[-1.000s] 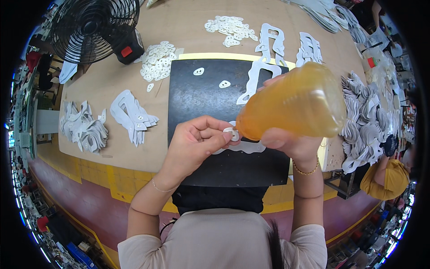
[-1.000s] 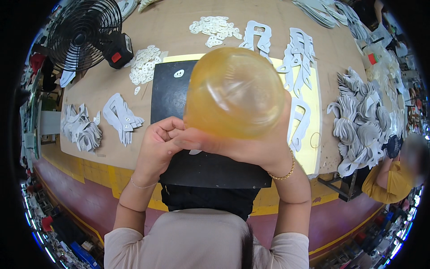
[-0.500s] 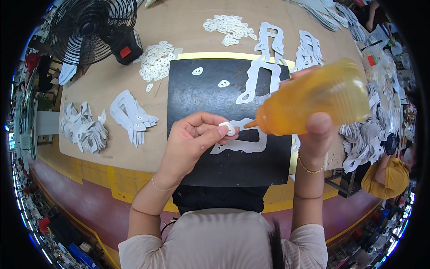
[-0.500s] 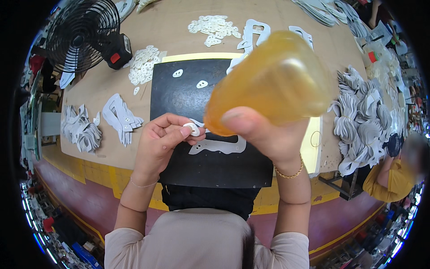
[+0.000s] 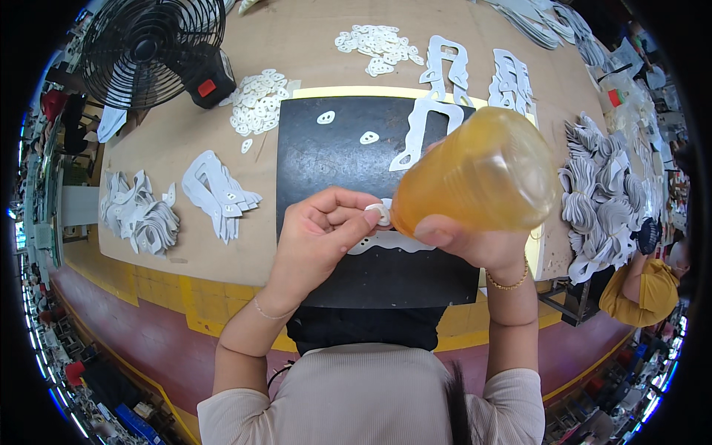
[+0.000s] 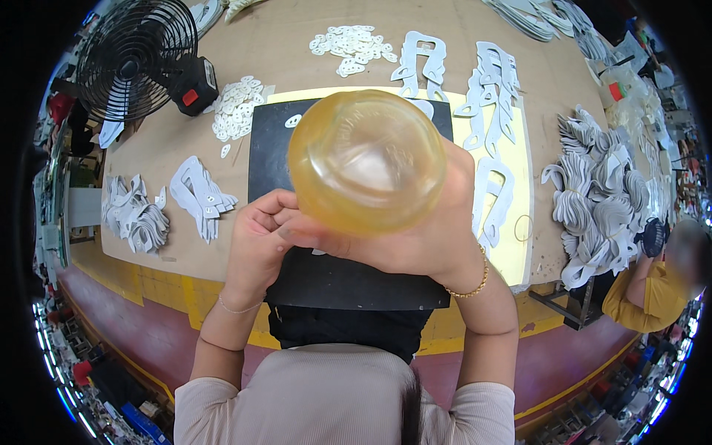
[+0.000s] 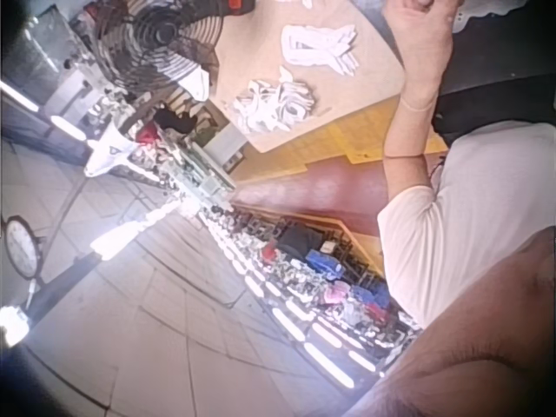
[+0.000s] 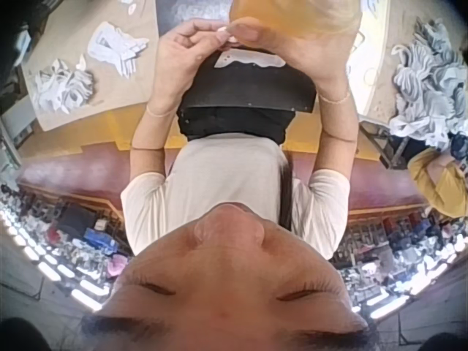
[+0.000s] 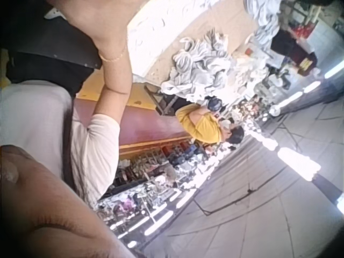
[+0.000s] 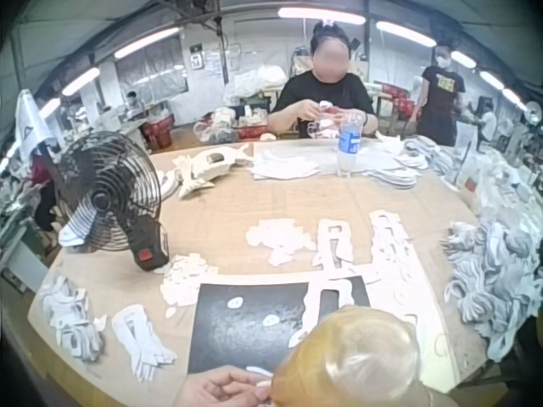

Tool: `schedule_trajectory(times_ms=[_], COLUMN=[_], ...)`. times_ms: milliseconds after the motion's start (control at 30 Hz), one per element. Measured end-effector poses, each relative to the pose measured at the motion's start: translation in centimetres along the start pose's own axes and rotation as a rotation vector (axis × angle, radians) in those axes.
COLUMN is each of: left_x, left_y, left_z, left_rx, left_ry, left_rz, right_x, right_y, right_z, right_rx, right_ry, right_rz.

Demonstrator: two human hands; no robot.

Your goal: The person assembles small white plastic components on a black work surface. They apply glue from a yellow squeeze bottle to the parts, then press them together to form larger pieces. The process is repeated for several units, with finished assemblies set aside on the table.

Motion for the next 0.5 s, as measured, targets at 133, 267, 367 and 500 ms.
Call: schedule_trajectory(times_ms=[133,267,367,500], left_x=[0.1,0.1,-0.9,-1.1], left_y=[0.0,-0.3,0.6,0.5], left_z=[-0.3,-0.6,-0.9,-1.1], left_rx=[0.035,0.037,0.03,0.036], left_ry=[0.028,0.021,-0.011,0.075], left_rz=[0.021,0.079,0.061,0.11], right_x=[-1.4,0.6,1.3,1.7], right_y=[-0.1,2.2,2.4,1.4], right_z=[0.0,0.9,1.5,2.8], right_rx=[0.318,0.493,0.483,0.423], right_ry=[-0.468,-0.403,-0.408,-0.38], right_rz=[-0.294,-0.546,-0.514,-0.43])
Point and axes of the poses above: each hand's wrist, its own z-axis away from the middle knuckle, its own y-axis out of the back of the hand, x = y × z, the point moved 2 cm from there along -z, towards the middle knuckle, and after that the axes turned 13 degrees about x, right-handed, at the moved point
